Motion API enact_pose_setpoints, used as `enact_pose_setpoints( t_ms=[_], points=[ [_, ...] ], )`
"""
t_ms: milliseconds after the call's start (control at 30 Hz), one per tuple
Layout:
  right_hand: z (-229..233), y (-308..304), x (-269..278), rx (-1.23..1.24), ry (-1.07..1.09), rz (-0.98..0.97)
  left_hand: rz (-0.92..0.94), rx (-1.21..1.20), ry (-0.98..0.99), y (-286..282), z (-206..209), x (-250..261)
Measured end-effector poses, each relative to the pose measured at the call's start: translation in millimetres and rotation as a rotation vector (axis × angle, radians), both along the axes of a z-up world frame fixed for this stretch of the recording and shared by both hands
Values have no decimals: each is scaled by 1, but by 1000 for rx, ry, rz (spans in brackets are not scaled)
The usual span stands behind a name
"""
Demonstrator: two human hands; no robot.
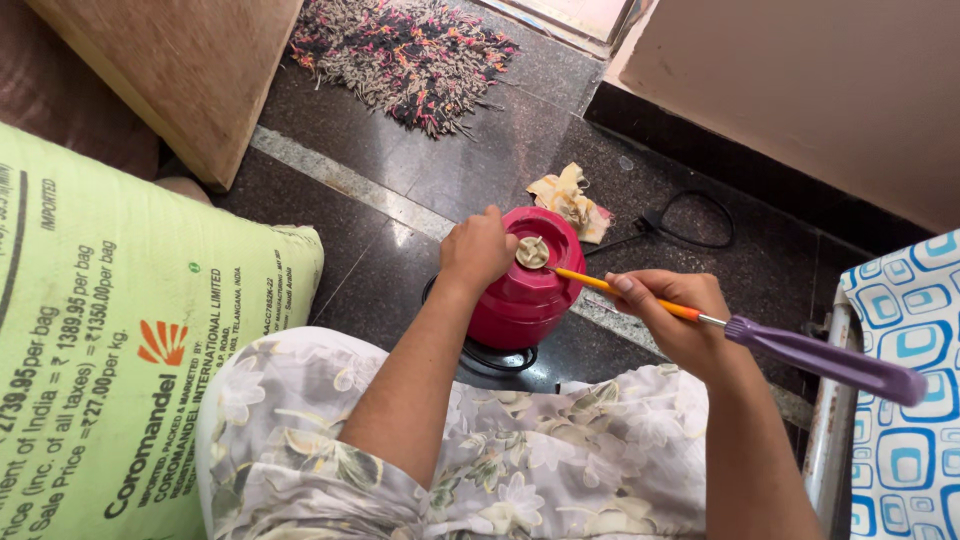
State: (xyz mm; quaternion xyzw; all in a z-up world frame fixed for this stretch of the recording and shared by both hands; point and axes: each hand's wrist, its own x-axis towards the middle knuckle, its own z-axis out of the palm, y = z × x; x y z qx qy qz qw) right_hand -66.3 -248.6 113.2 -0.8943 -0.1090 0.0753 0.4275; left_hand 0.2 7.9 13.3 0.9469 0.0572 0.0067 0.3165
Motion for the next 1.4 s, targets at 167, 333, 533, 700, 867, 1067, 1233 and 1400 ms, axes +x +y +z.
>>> enact_pose_setpoints(
  t_ms=[167, 333, 533, 700, 867, 1067, 1233, 1400],
  points=[
    [14, 3, -4, -230, 20, -36, -7, -41, 36, 6, 4, 1],
    [13, -11, 6, 25, -22, 80, -50, -75, 101, 15, 0, 7],
    [20, -11, 16, 154, 18, 115, -102, -49, 143, 17, -1, 11],
    [23, 11, 15, -23, -20, 130, -109, -40, 173, 17, 2, 12],
    [28, 25, 6, -183, -135, 122, -109, -38, 176, 16, 2, 12],
    [29, 34, -6, -267, -117, 147, -127, -39, 200, 18, 1, 15],
    [11, 50, -8, -210, -414, 338, -122, -48, 194, 18, -1, 16],
    [10, 69, -27, -166, -451, 322, -126, -50, 187, 19, -3, 16]
  ],
)
